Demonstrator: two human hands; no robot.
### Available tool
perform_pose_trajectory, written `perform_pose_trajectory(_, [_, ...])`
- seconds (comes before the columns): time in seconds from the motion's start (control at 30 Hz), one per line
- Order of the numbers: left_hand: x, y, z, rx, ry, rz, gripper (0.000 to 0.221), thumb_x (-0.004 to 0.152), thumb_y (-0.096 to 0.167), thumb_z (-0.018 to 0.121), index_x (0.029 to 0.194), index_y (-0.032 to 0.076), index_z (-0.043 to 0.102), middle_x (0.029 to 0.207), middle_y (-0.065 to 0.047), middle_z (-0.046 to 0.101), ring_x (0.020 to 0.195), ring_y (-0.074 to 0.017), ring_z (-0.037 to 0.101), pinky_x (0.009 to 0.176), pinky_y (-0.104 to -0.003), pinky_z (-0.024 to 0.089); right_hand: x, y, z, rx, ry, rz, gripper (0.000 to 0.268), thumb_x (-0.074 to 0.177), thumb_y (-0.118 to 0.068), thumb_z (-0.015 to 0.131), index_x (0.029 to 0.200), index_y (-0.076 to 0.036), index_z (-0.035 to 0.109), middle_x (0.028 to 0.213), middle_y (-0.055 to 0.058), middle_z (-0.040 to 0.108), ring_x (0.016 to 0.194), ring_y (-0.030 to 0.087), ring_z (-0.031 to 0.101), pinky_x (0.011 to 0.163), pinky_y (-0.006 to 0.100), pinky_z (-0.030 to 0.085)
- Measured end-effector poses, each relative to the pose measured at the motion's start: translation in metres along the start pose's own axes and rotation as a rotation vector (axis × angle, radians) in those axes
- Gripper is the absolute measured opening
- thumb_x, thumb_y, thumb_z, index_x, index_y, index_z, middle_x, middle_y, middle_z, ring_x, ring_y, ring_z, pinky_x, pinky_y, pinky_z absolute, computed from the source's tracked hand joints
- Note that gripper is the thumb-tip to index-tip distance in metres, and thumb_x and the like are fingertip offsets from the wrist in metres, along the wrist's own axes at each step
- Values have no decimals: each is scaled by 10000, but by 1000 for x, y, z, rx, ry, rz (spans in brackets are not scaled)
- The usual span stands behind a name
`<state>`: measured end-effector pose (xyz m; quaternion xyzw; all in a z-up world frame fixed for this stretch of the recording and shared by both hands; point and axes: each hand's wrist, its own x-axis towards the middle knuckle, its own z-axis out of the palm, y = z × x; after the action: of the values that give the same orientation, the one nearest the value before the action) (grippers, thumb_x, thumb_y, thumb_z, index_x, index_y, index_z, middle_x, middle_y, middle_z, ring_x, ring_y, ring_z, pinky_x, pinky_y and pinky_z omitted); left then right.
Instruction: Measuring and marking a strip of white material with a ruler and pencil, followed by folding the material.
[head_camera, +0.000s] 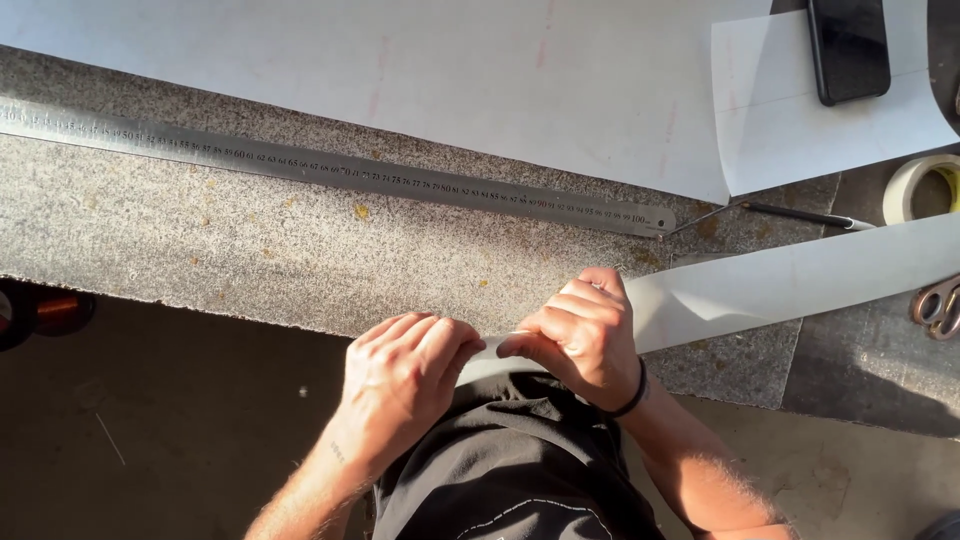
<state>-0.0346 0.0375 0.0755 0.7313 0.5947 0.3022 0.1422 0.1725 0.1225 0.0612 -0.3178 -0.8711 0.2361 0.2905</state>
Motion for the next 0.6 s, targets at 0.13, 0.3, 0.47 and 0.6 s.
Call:
perform_pose_trajectory(0.13, [-7,-15,-2,42,-191,-84,137,1024,274,608,938,178,654,787,28,761,694,-173,730,822,-371,556,-16,11,1,78,-89,52,285,871,-299,822,1111,-171,736,707,-110,657,673,104,563,907,321,340])
perform_pose_trajectory(0.3, [1,-6,12,72,-182,54,258,979,357,685,1180,195,682,1025,-6,785,879,-226,754,979,-416,558,-12,5,-1,139,-68,26,137,922,-256,766,1007,-151,744,928,-70,768,793,109,642,926,328,328])
perform_pose_trajectory(0.47, [-1,4,27,109,-107,91,176,1056,160,590,880,168,576,647,35,559,542,-135,526,445,-296,418,-6,-3,-10,71,-19,62,164,967,-281,672,861,-171,732,810,-81,742,727,144,619,911,359,342])
perform_pose_trajectory(0.6, [6,10,11,77,-69,88,180,994,71,593,853,182,577,646,40,553,565,-154,537,482,-312,420,-4,2,-11,-23,1,-13,257,956,-390,663,801,-202,747,686,-72,687,663,165,578,876,364,384])
